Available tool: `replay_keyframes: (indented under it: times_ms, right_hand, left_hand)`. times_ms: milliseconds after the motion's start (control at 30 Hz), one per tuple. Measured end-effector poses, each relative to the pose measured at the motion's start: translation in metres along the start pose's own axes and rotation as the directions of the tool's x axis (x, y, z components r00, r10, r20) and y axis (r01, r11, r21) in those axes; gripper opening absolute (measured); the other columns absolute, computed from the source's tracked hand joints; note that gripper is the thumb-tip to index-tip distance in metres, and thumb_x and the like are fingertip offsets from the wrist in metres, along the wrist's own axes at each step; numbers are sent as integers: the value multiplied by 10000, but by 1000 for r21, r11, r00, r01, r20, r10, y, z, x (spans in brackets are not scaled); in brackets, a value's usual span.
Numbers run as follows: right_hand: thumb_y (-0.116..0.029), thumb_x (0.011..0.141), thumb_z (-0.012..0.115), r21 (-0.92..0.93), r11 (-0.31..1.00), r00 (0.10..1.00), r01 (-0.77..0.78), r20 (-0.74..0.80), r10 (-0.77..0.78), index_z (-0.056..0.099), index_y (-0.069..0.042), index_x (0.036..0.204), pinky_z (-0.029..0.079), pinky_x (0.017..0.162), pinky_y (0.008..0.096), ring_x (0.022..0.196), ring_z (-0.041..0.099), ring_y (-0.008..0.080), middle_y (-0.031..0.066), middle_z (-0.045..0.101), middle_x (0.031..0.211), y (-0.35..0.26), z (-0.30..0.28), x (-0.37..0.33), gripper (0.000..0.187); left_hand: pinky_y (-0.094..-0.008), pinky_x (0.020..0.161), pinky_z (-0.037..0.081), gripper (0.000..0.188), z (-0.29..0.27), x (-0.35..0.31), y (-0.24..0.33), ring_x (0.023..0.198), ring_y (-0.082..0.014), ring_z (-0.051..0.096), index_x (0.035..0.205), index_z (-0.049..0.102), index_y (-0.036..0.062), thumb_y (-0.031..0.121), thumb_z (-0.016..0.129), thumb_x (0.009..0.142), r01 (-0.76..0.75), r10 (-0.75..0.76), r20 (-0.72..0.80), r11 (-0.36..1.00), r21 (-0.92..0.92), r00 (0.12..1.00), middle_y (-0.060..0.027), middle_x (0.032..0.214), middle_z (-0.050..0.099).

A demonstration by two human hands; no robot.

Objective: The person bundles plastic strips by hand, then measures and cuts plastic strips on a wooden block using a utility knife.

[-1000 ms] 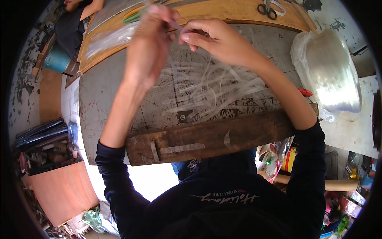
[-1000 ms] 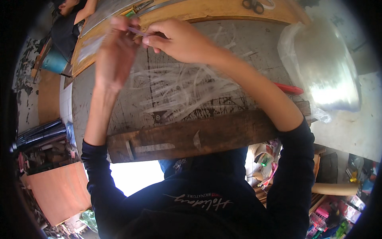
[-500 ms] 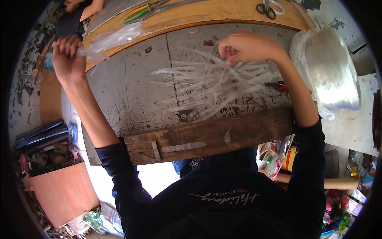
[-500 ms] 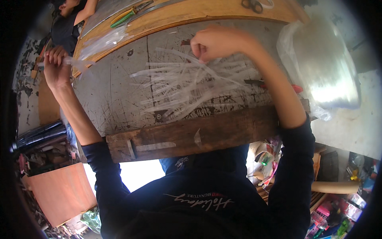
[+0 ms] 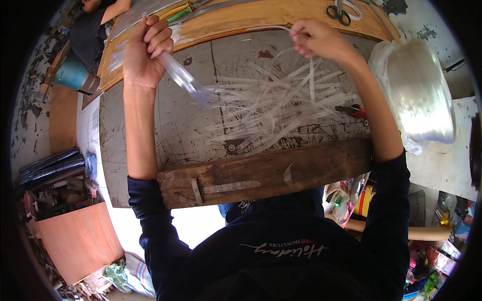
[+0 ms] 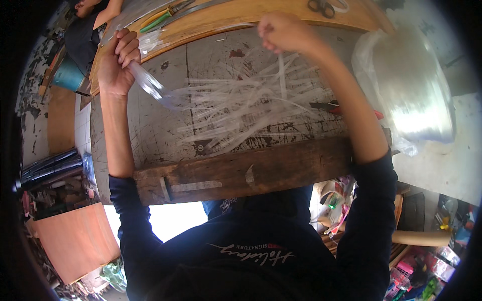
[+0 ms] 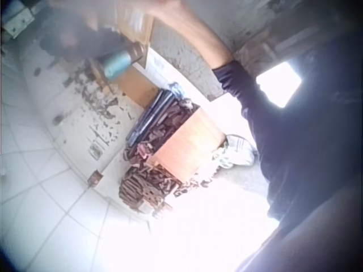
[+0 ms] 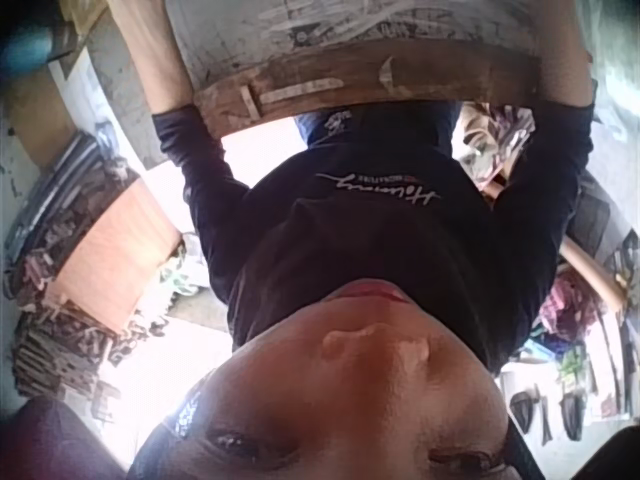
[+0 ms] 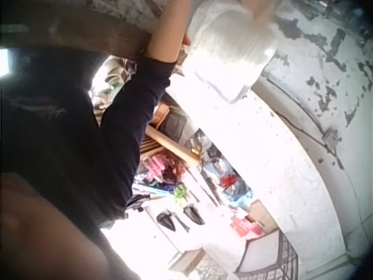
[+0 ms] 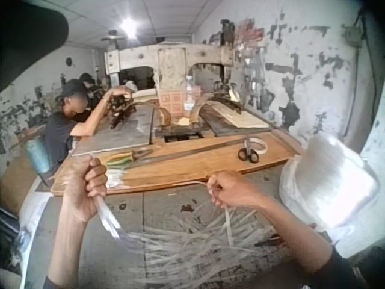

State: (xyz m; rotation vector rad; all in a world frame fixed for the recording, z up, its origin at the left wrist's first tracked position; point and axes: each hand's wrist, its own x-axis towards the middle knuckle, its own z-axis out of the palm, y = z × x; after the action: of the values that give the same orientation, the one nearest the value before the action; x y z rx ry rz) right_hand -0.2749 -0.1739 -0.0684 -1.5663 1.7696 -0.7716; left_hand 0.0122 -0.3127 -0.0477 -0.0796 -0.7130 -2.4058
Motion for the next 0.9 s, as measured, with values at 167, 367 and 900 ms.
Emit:
replay_keyframes:
  times_ms: [167,367,900]
  right_hand:
    - [-36,780,458,-282,926,967,-253,-52,249,494,45,851,497,469,282,560,605,167,112,591,666,21,-33,-3,113]
    - [-28,731,413,-559,747,933,-360,-232,276,504,121,773,485,410,319,469,604,255,209,584,576,23,-38,-12,179]
    - [-236,841,526,-525,838,984,-148,10,179,521,-12,759,403,562,279,664,551,123,67,560,687,36,-31,6,239]
  left_hand:
    - [-181,391,221,220,3,2,-2,459,-53,230,786,413,38,182,337,933,11,-11,-12,1000,26,1000,31,578,276]
    - [-181,392,222,214,3,1,-2,455,-51,228,794,415,37,178,335,933,7,-6,-19,999,39,1000,32,575,280]
    - [-163,433,278,231,5,7,-40,521,-46,298,798,417,44,225,367,932,100,-93,-60,988,114,994,4,660,350]
